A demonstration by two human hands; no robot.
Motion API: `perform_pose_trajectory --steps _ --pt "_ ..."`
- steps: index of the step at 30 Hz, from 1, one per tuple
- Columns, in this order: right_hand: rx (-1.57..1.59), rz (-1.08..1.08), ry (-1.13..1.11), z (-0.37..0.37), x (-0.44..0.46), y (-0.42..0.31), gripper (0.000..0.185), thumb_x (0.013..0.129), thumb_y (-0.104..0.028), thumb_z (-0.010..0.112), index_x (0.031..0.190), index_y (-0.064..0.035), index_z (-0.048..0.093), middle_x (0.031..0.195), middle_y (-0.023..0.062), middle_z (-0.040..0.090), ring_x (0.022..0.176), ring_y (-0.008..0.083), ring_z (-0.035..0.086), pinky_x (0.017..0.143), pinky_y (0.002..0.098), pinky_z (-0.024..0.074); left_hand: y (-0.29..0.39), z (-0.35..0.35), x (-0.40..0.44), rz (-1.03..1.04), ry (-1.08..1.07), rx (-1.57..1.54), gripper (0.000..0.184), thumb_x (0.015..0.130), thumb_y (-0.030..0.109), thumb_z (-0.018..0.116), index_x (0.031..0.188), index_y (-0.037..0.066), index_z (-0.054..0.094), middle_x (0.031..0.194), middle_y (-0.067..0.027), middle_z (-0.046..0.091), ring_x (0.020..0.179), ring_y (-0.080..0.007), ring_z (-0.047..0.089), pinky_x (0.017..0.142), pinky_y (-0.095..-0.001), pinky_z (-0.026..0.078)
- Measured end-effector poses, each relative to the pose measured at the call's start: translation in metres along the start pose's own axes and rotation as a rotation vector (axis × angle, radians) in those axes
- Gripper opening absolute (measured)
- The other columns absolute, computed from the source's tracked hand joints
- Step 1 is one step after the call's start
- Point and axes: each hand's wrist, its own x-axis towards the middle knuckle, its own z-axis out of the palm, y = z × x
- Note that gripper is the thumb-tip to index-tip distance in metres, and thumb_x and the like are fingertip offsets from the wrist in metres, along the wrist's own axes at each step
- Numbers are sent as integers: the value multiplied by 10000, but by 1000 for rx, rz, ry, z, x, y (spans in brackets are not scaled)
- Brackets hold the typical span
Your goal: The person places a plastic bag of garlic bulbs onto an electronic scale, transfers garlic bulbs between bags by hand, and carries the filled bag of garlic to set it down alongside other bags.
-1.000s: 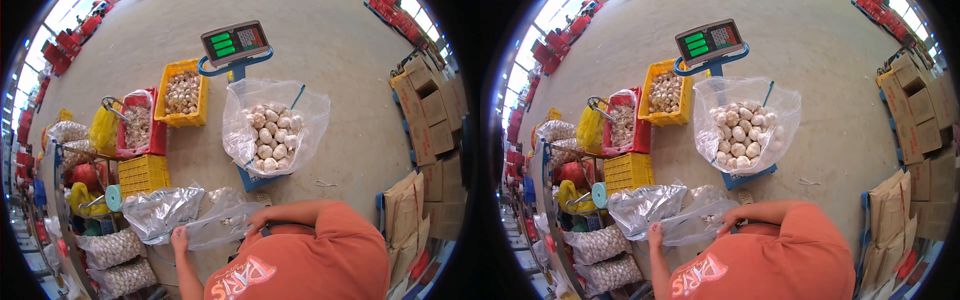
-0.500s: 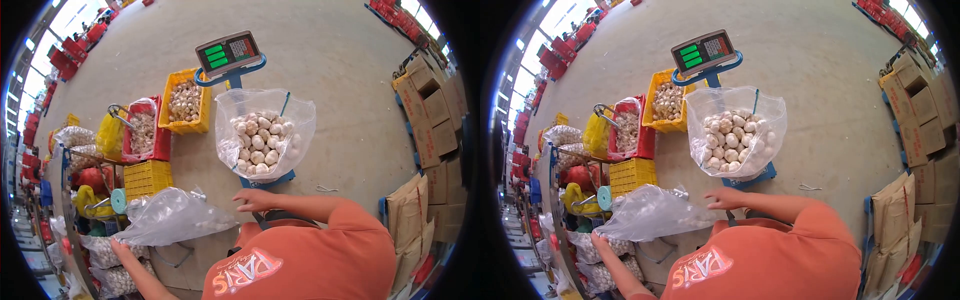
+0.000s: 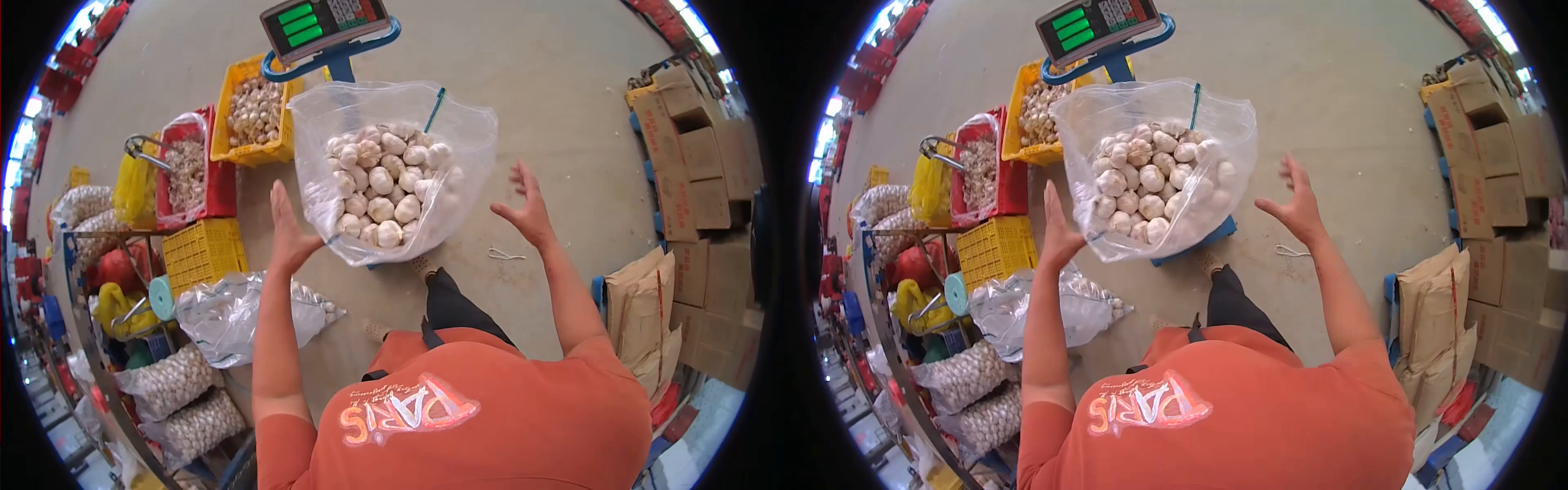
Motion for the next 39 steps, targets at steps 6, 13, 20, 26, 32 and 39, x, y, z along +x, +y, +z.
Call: perform_pose_trajectory --steps 6,13,20,26,32,39 --pt "-84 -324 -188 16 95 -21 1096 570 -352 835 1419 -62 205 1364 144 367 1225 287 391 1050 382 301 28 22 71 -66 61 -128 1228 574 268 840 1430 6 -1 1423 -243 254 1290 -293 339 1040 -359 323" --pt "109 -358 -242 38 112 -6 894 623 -303 816 1352 -48 365 1211 137 504 1121 293 478 952 367 394 12 44 70 -227 40 -207 729 693 175 759 1314 20 408 1193 -146 485 1086 -241 499 910 -321 417" --pt "309 -863 179 6 124 -50 420 721 -199 755 1025 4 549 905 91 613 749 220 584 649 343 472 -18 46 55 -540 389 -710 180 944 177 488 1038 71 600 927 14 584 846 -64 529 737 -217 424" --pt "9 -703 -623 91 145 -114 87 804 -73 554 821 9 578 747 134 588 724 317 579 653 404 473 15 34 68 -604 549 -929 282 940 175 487 1168 12 522 1029 -29 577 938 -94 531 785 -245 434" --pt "-483 -580 -512 229 172 -50 177 758 -158 557 874 -57 646 879 137 634 857 275 616 707 392 498 108 13 56 -235 756 -383 234 900 105 538 1105 -7 532 1009 -53 570 917 -127 527 836 -265 426" --pt "-382 -353 -871 143 178 -95 412 681 -267 726 1010 -41 622 1012 155 630 912 316 613 772 376 489 165 14 40 19 411 -348 100 815 42 627 910 12 623 865 -95 610 756 -173 580 695 -272 461"
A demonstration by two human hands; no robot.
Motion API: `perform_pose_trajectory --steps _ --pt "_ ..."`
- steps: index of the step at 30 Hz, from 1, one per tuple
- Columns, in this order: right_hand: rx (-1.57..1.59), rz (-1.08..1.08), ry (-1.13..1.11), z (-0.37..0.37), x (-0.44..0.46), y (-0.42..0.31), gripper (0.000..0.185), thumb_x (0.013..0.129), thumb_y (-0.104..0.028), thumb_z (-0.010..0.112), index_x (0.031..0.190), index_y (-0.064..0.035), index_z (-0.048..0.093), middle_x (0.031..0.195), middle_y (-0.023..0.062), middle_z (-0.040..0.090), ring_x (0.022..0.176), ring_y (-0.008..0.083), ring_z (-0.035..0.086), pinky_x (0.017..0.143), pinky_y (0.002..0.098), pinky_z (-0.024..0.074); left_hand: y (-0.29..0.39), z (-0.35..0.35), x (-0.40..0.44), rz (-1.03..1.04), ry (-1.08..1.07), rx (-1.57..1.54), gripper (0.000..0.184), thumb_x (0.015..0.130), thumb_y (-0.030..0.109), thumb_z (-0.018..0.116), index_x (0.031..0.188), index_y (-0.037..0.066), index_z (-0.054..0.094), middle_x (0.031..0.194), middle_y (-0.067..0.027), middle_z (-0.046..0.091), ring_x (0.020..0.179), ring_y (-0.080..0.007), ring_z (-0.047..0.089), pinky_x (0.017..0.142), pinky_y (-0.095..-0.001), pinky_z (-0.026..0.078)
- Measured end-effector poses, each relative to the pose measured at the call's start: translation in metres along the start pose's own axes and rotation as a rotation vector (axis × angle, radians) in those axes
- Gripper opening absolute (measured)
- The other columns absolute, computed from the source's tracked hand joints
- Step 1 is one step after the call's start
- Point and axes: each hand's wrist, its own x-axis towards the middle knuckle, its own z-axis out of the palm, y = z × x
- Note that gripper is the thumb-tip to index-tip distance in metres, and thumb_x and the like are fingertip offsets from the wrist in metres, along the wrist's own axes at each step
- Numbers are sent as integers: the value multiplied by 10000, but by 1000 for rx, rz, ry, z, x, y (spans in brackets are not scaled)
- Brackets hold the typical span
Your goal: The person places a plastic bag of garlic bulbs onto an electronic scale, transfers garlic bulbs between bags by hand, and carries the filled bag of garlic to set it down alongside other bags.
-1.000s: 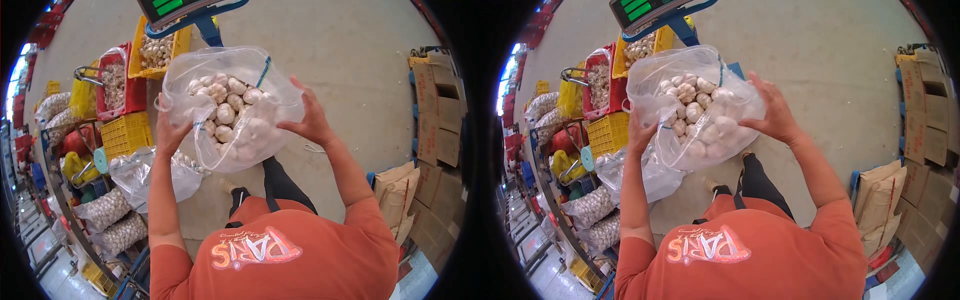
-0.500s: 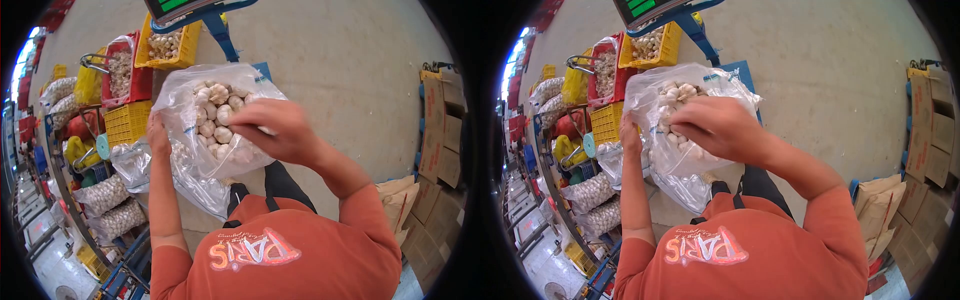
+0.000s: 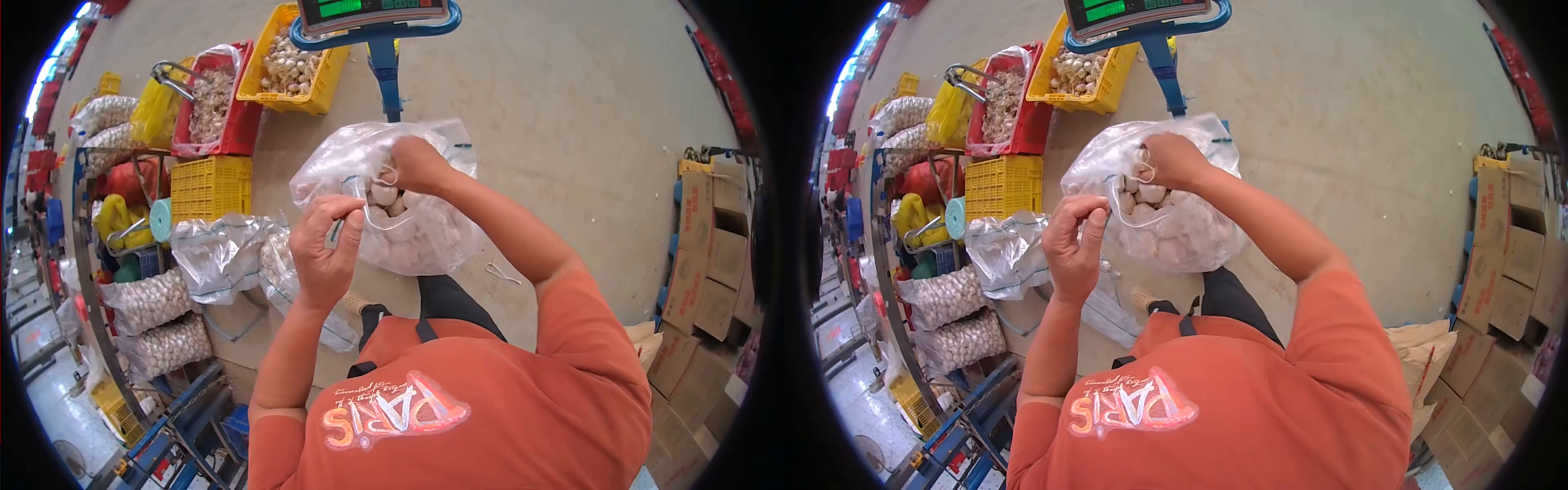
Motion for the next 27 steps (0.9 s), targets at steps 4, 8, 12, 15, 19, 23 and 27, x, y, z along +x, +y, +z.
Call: perform_pose_trajectory --steps 4,8,12,15,19,23,27 --pt "861 -160 216 -23 -86 -21 469 743 -138 750 1122 -26 498 1008 57 584 815 127 599 684 263 485 23 3 -13 -145 69 -73 256 831 105 637 1057 1 576 912 -88 592 737 -152 562 686 -264 464" --pt "1108 -127 189 -28 -146 -42 549 725 -86 760 1188 -35 470 989 36 573 763 57 568 645 208 461 47 22 -19 -167 -118 -154 454 891 270 589 1232 5 447 903 -68 578 707 -124 544 669 -246 467" --pt "994 -281 426 -14 -162 -52 419 727 -64 747 1106 -54 571 1023 57 572 780 81 588 627 208 473 62 35 -26 -496 -232 -632 380 952 361 458 1156 41 442 799 16 528 596 -56 464 516 -183 382" --pt "843 -401 612 -6 -166 -51 267 728 -51 734 982 -78 656 1069 116 577 859 139 602 669 250 499 68 39 -31 -590 -200 -695 373 966 425 376 1085 78 448 746 18 485 544 -17 391 454 -160 288" --pt "964 -412 665 7 -169 -54 154 784 -50 683 932 -49 639 1042 106 583 832 128 594 694 242 482 76 45 -36 -683 -120 -653 392 971 443 338 1059 82 462 730 9 495 515 -21 375 441 -164 275" --pt "1589 -258 499 8 -174 -52 44 889 -91 576 897 -50 588 885 30 581 680 74 526 608 204 426 77 46 -39 -884 -119 -840 439 970 470 296 1005 90 515 697 -20 527 477 -49 372 422 -185 266" --pt "1980 -141 806 -11 -187 -14 255 964 -299 439 979 -73 556 798 -16 514 585 43 399 562 194 371 73 44 -46 -985 -105 -1017 463 960 495 306 979 97 543 677 -39 541 452 -74 371 407 -206 269"
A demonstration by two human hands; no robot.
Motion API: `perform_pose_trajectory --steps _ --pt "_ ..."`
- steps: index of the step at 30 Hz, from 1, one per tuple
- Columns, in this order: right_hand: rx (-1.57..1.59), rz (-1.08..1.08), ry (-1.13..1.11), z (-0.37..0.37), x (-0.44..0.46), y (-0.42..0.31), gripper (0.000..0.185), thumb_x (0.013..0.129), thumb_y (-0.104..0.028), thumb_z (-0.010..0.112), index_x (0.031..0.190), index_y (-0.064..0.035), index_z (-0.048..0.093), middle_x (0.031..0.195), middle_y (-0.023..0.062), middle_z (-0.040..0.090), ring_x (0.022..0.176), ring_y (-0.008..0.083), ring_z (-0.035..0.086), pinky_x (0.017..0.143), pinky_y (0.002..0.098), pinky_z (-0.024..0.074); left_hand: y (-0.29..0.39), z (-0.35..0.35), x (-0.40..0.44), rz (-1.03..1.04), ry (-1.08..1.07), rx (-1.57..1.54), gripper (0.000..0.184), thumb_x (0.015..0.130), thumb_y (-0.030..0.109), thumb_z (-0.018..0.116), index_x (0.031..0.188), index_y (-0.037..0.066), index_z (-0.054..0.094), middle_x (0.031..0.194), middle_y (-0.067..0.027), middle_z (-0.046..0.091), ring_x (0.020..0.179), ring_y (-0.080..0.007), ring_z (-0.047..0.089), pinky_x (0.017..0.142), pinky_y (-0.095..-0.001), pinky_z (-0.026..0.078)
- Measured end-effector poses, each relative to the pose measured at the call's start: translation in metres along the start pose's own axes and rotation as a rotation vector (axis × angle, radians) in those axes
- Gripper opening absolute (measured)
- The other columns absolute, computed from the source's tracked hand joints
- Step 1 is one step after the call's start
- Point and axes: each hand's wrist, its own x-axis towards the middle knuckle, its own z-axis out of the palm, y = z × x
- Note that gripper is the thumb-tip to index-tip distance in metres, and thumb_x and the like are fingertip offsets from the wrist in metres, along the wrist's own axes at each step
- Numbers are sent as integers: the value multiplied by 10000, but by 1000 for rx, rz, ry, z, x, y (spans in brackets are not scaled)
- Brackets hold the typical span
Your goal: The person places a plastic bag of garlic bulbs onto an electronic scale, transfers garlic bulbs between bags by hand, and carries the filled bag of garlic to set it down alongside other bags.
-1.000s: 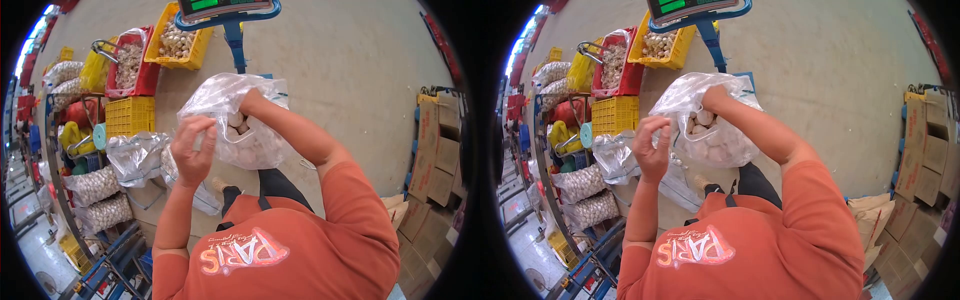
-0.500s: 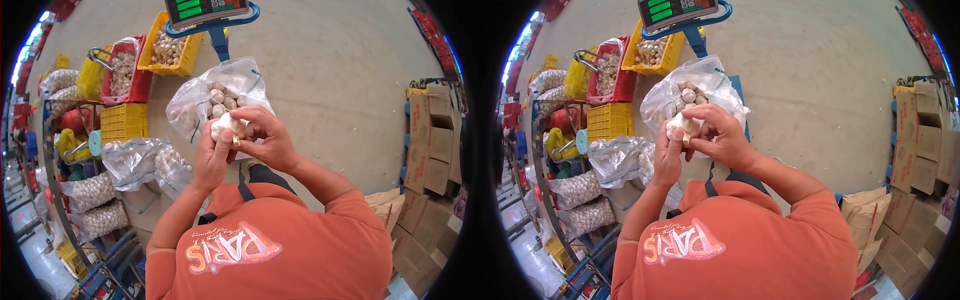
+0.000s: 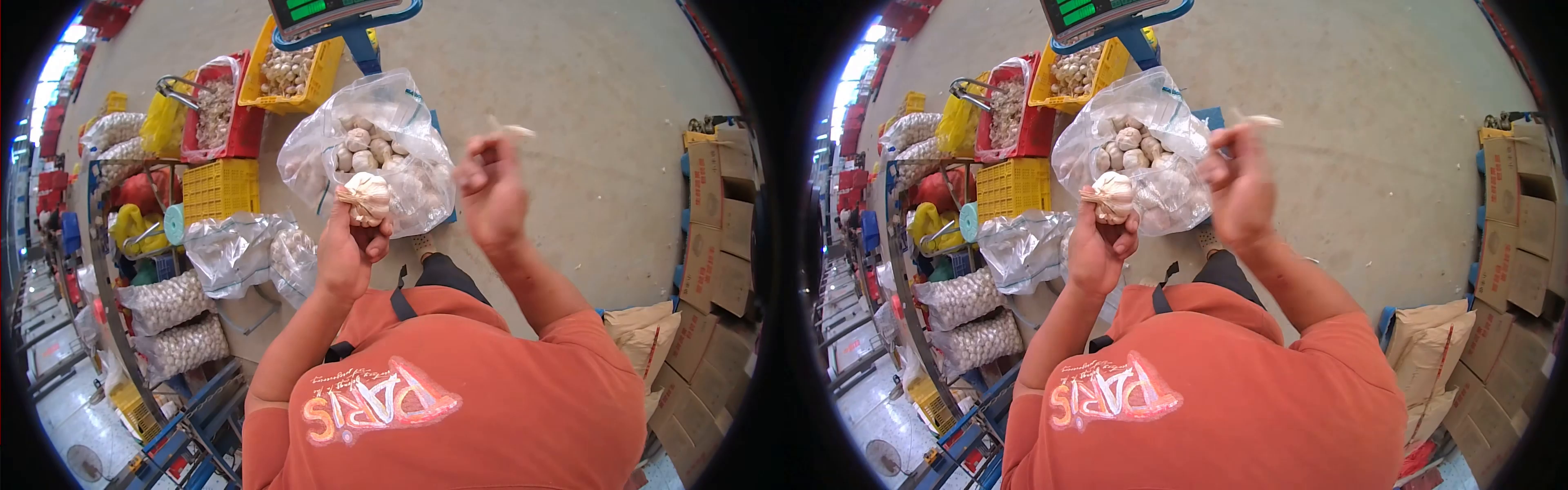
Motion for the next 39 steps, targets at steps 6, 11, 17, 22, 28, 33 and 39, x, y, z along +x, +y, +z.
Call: perform_pose_trajectory --steps 6,11,17,22,28,33,39 --pt "-832 214 -351 -8 -18 -1 357 950 -351 438 1153 -65 502 946 19 548 684 55 431 605 212 366 -10 4 0 -115 -70 195 495 958 515 289 964 86 536 669 -30 530 460 -64 374 414 -199 283" --pt "-637 472 -384 -11 -31 26 340 918 -360 527 1062 -53 520 748 -16 541 586 41 440 517 206 360 -21 3 0 16 -30 427 441 971 458 320 1119 65 455 751 -17 549 601 -53 454 492 -186 348" --pt "-453 609 -325 -14 -23 18 284 924 -322 523 987 -49 570 751 -8 560 594 47 484 558 204 422 -29 11 6 474 36 774 424 939 251 506 1270 22 374 867 -65 602 712 -91 528 605 -234 432" --pt "-429 618 -327 -7 -19 13 321 918 -325 532 1058 -38 569 829 5 589 638 52 519 616 205 461 -15 8 12 424 30 841 398 956 278 455 1257 22 414 774 -61 589 663 -93 531 576 -241 425" --pt "-428 687 -351 -4 -6 7 387 943 -292 481 1247 -53 474 888 18 589 722 74 546 656 231 476 -9 11 12 328 -64 850 375 981 296 369 1223 28 470 733 29 489 572 -28 395 490 -182 323" --pt "-454 713 -448 -7 8 9 408 936 -293 496 1268 -57 461 899 22 594 732 83 554 662 235 479 2 -8 25 411 59 891 230 956 165 436 1060 -1 555 653 11 515 565 -45 451 499 -215 374" --pt "-557 559 -436 1 23 8 459 897 -255 577 1283 -42 450 845 34 603 692 84 544 647 233 468 17 -3 33 598 107 822 164 861 94 606 1010 29 580 666 24 486 576 -41 429 512 -190 367"
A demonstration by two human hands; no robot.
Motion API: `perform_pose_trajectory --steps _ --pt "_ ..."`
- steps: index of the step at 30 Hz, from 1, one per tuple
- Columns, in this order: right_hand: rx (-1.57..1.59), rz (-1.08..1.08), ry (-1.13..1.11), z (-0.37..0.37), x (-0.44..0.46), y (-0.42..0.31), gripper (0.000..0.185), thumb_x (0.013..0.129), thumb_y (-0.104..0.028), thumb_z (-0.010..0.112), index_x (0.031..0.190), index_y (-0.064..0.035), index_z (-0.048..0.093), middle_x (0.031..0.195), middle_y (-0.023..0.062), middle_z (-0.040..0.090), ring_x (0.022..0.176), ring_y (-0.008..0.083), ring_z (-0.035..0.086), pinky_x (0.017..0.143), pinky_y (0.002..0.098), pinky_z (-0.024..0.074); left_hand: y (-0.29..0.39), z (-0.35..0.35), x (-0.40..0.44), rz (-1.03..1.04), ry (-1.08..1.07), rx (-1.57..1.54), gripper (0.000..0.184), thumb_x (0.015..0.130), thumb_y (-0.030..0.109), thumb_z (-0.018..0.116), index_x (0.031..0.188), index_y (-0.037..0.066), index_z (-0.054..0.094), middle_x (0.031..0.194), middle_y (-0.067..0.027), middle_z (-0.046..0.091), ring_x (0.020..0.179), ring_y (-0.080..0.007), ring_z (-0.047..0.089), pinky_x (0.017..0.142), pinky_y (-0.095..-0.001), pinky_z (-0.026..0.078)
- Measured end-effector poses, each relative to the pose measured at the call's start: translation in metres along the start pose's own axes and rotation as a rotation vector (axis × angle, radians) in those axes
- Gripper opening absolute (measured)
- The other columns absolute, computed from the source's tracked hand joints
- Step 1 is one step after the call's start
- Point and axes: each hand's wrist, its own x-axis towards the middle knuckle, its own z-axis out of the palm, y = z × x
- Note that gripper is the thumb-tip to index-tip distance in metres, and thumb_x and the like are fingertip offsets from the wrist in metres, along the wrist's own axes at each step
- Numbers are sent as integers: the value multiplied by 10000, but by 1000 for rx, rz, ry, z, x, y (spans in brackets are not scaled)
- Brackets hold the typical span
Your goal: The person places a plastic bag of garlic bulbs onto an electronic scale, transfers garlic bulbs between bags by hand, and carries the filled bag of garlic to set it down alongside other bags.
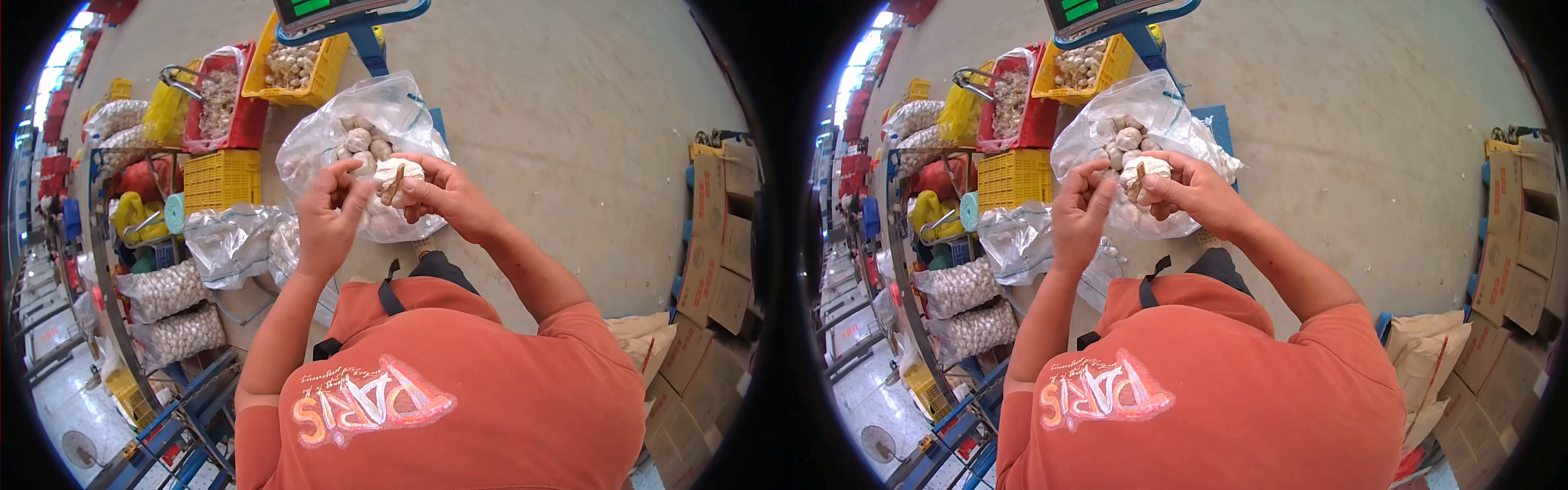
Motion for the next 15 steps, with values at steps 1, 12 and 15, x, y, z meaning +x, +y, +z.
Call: perform_pose_trajectory --steps 1,12,15 --pt "-20 -19 -29 0 1 -3 472 897 -246 577 1297 -37 436 846 34 604 698 87 547 647 239 470 2 1 1 128 -24 84 197 832 76 643 1015 34 581 679 20 492 581 -47 434 521 -192 375" --pt "-564 -273 72 -6 24 -2 454 849 -60 620 1274 -36 464 990 45 608 826 78 567 740 224 470 -15 -21 15 -32 175 -96 119 914 161 558 898 43 551 677 43 502 577 -31 442 513 -180 366" --pt "-680 -395 158 -11 32 -1 447 813 -75 654 1234 -61 505 875 97 644 675 134 584 653 271 480 -22 -40 31 -64 383 -184 116 904 127 566 952 25 543 724 28 498 627 -27 445 560 -164 375"
